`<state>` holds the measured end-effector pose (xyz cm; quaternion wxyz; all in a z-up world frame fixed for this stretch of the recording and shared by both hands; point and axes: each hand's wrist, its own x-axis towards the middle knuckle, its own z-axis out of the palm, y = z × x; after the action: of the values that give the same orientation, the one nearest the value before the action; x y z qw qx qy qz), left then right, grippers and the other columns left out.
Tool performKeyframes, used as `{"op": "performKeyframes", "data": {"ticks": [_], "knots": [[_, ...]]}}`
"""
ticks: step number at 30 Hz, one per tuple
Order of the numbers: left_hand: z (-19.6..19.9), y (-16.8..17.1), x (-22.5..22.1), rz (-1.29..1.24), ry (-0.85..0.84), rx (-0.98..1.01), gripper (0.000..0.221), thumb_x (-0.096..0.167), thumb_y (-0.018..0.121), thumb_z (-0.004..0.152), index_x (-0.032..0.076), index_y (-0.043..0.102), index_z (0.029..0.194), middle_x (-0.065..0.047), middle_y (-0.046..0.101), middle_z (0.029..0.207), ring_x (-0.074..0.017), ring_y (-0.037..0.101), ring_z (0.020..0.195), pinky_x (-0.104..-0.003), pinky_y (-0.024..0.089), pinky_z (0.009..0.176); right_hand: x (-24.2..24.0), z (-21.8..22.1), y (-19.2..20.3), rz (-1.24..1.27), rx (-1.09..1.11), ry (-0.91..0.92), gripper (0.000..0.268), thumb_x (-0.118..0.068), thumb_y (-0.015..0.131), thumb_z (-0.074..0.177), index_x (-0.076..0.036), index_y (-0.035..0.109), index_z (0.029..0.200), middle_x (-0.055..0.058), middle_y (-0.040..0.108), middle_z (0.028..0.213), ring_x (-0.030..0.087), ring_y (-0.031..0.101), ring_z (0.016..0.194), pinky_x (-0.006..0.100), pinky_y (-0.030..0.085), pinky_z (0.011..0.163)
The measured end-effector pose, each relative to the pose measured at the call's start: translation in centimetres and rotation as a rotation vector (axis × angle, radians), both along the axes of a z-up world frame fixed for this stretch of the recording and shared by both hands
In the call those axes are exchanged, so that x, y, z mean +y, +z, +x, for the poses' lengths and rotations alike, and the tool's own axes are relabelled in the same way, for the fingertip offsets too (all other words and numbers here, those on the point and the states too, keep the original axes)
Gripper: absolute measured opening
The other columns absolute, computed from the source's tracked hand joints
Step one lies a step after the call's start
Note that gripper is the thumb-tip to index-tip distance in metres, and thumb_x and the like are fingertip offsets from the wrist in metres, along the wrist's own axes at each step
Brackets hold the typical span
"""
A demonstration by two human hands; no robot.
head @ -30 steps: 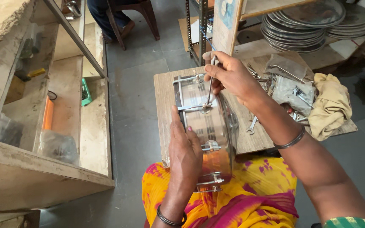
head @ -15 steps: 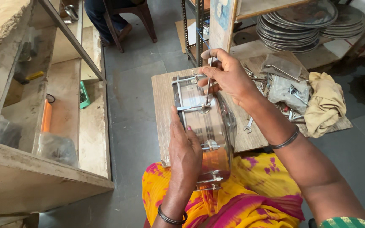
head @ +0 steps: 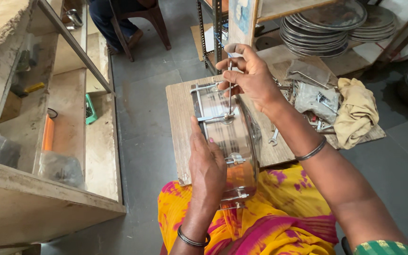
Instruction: The person tightens the tension rods on the rim of a snare drum using a wrench and by hand, turning the drum to access different sides.
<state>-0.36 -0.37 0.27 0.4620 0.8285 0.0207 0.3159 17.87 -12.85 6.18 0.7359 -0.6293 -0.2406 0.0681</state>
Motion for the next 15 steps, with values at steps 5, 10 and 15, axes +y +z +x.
{"op": "performKeyframes", "data": {"ticks": [5,10,15], "knots": [[0.1,-0.1,-0.2,0.007,0.001,-0.050,0.068,-0.002,0.048,0.097,-0.003,0.021,0.160,-0.033,0.055,0.136,-0.0479,0.064,0.110,-0.046,0.055,0.085,0.2,0.0,-0.3,-0.019,-0.020,-0.083,0.075,0.003,0.061,0.097,-0.017,0.023,0.157,0.017,0.068,0.118,0.019,0.075,0.080,0.029,0.062,0.058],[0.1,-0.1,-0.3,-0.056,0.003,0.074,0.068,-0.001,0.049,0.097,-0.002,0.022,0.159,-0.030,0.058,0.134,-0.0463,0.064,0.112,-0.046,0.054,0.088,0.8,-0.5,-0.7,-0.010,-0.228,-0.165,0.100,0.006,0.064,0.094,-0.021,-0.007,0.159,0.019,0.060,0.132,0.019,0.076,0.087,0.028,0.063,0.062],[-0.1,-0.2,-0.2,0.005,0.000,-0.027,0.065,-0.002,0.048,0.098,-0.007,0.023,0.158,-0.034,0.052,0.143,-0.0488,0.060,0.123,-0.047,0.052,0.096,-0.1,-1.3,-0.4,-0.155,0.006,-0.019,0.070,0.002,0.064,0.099,-0.010,0.029,0.158,0.026,0.071,0.116,0.023,0.076,0.078,0.029,0.063,0.060]]}}
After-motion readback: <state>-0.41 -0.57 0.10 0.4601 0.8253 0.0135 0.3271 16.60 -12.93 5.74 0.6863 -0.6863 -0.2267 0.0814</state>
